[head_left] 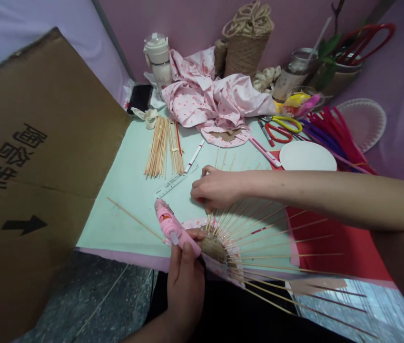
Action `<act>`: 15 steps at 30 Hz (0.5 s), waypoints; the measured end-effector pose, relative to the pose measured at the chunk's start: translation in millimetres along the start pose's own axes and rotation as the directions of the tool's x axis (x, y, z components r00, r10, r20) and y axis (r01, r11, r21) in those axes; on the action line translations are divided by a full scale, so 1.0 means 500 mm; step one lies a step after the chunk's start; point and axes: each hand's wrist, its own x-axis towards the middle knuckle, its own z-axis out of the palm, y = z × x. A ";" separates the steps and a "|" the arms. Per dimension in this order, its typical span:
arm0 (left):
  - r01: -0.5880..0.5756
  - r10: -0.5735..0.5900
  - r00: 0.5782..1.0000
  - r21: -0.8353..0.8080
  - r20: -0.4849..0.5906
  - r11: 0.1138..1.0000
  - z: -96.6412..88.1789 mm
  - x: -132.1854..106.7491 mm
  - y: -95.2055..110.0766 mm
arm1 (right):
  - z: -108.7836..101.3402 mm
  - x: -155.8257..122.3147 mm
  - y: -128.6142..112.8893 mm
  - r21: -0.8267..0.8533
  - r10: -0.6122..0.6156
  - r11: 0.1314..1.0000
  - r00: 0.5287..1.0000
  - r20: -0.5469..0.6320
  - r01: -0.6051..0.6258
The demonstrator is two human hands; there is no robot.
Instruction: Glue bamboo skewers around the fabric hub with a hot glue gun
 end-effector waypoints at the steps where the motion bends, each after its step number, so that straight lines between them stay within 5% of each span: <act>1: 0.000 0.000 1.000 0.001 -0.003 1.000 0.000 0.000 0.000 | 0.000 0.001 0.000 0.000 0.004 1.000 1.000 0.004 -0.004; 15: -0.027 0.026 0.999 0.018 0.025 0.999 -0.006 0.002 -0.006 | 0.001 0.014 -0.006 -0.034 0.023 0.999 0.999 0.035 -0.022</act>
